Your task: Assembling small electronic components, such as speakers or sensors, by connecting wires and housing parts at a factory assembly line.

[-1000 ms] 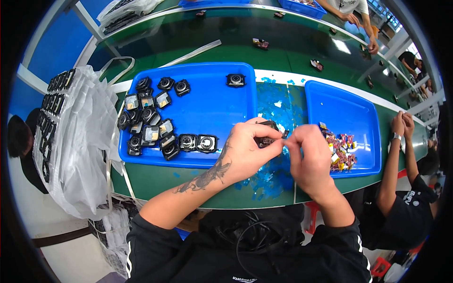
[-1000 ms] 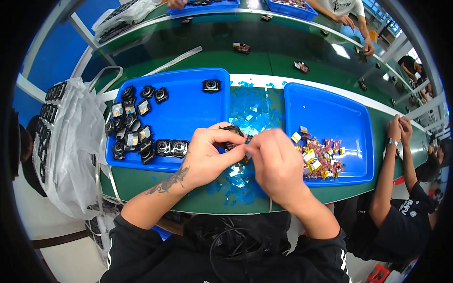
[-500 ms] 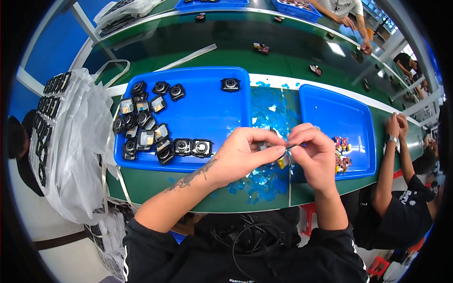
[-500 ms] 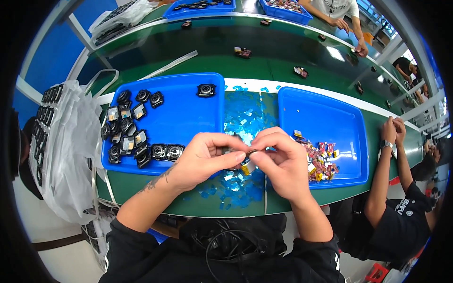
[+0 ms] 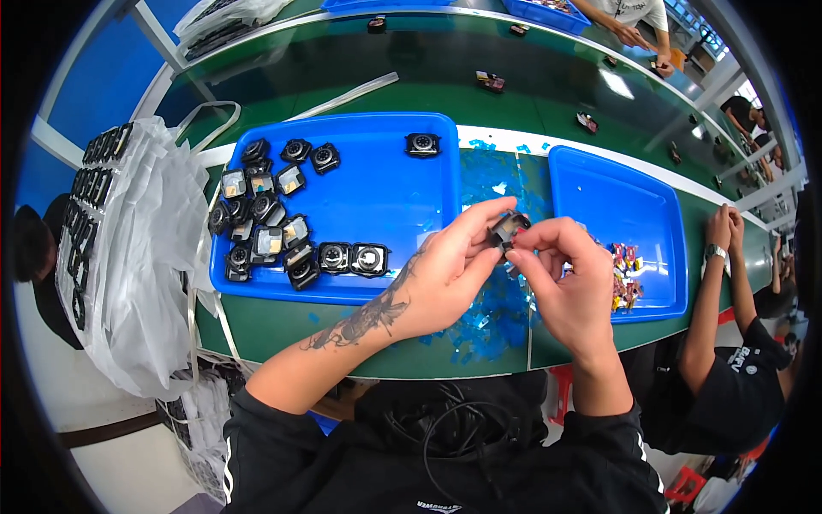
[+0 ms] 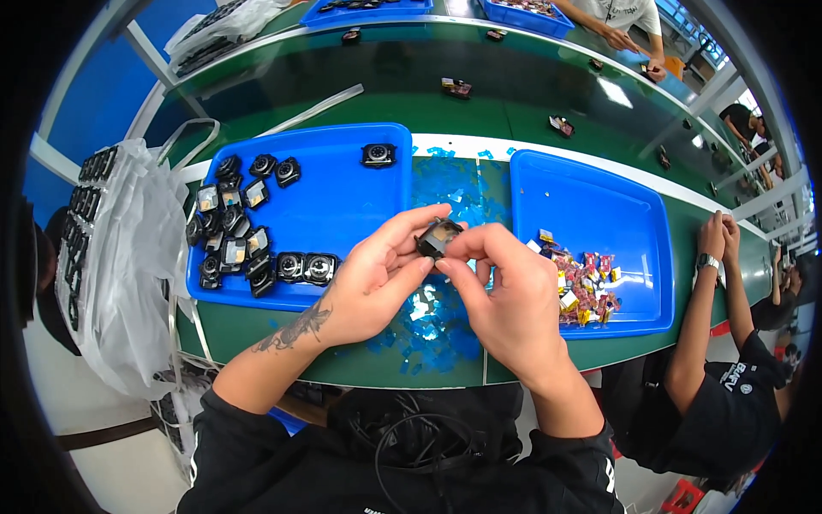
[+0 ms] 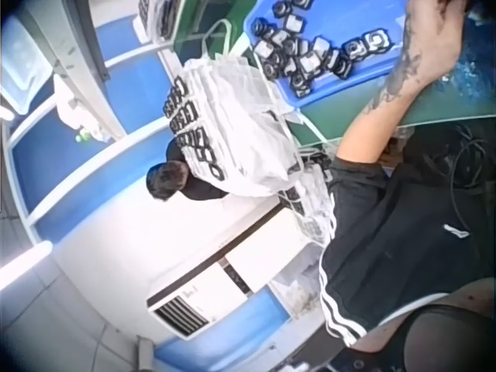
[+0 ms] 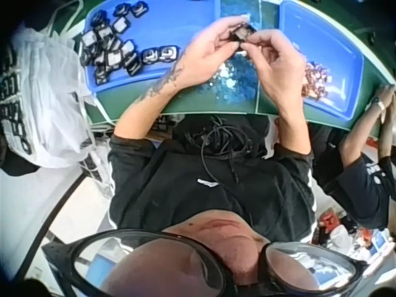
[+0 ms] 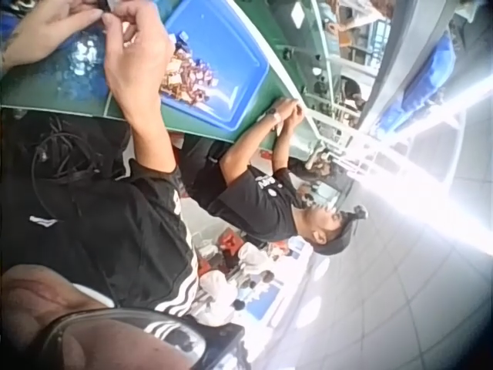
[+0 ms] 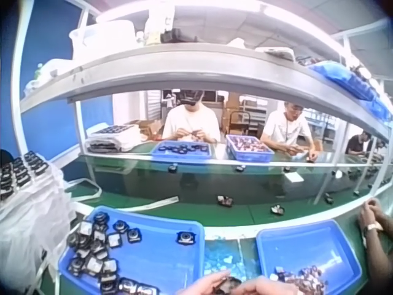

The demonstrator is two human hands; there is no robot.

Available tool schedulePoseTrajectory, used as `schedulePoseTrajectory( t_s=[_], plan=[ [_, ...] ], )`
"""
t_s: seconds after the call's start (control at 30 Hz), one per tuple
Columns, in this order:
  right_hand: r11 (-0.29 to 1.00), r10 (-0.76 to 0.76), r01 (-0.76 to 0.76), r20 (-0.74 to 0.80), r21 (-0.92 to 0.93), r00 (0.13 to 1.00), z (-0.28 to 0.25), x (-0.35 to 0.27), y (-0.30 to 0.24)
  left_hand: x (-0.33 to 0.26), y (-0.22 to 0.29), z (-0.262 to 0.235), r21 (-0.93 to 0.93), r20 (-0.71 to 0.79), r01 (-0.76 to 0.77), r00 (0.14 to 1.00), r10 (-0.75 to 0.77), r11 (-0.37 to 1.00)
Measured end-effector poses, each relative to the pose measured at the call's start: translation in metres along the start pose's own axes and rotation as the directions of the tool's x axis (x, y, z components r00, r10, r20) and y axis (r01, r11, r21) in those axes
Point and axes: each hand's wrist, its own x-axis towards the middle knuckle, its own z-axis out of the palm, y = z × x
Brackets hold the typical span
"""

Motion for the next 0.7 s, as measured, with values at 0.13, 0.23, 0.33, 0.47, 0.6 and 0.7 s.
schedulePoseTrajectory(
  t_s=[0.13,0.23,0.33,0.47,0.6,0.7],
  plan=[
    [0.975,-0.114,0.120,0.040,-0.186,0.993,-0.005,0.001,-0.002,0.001,0.003,-0.001,0.090,0.055,-0.053,0.997,0.048,0.995],
    [0.963,-0.168,0.172,0.039,-0.205,0.985,-0.005,0.002,0.002,0.001,0.003,0.000,0.064,0.039,-0.051,0.998,0.049,0.997],
    [0.975,-0.156,0.152,-0.012,-0.160,0.988,-0.006,0.001,-0.004,0.001,-0.003,-0.001,-0.048,-0.060,-0.078,0.995,0.075,0.996],
    [0.998,0.005,0.004,-0.164,0.056,0.986,-0.027,-0.010,0.016,0.009,0.004,-0.008,-0.144,-0.228,-0.131,0.969,0.096,0.981],
    [0.851,0.174,-0.214,0.129,0.479,0.976,-0.023,-0.015,0.023,0.004,0.014,-0.006,-0.207,-0.106,-0.153,0.985,0.134,0.966],
    [0.854,0.085,-0.144,0.140,0.500,0.986,-0.018,-0.019,0.018,0.002,0.005,0.001,-0.251,-0.008,-0.090,0.996,0.091,0.964]
  ],
)
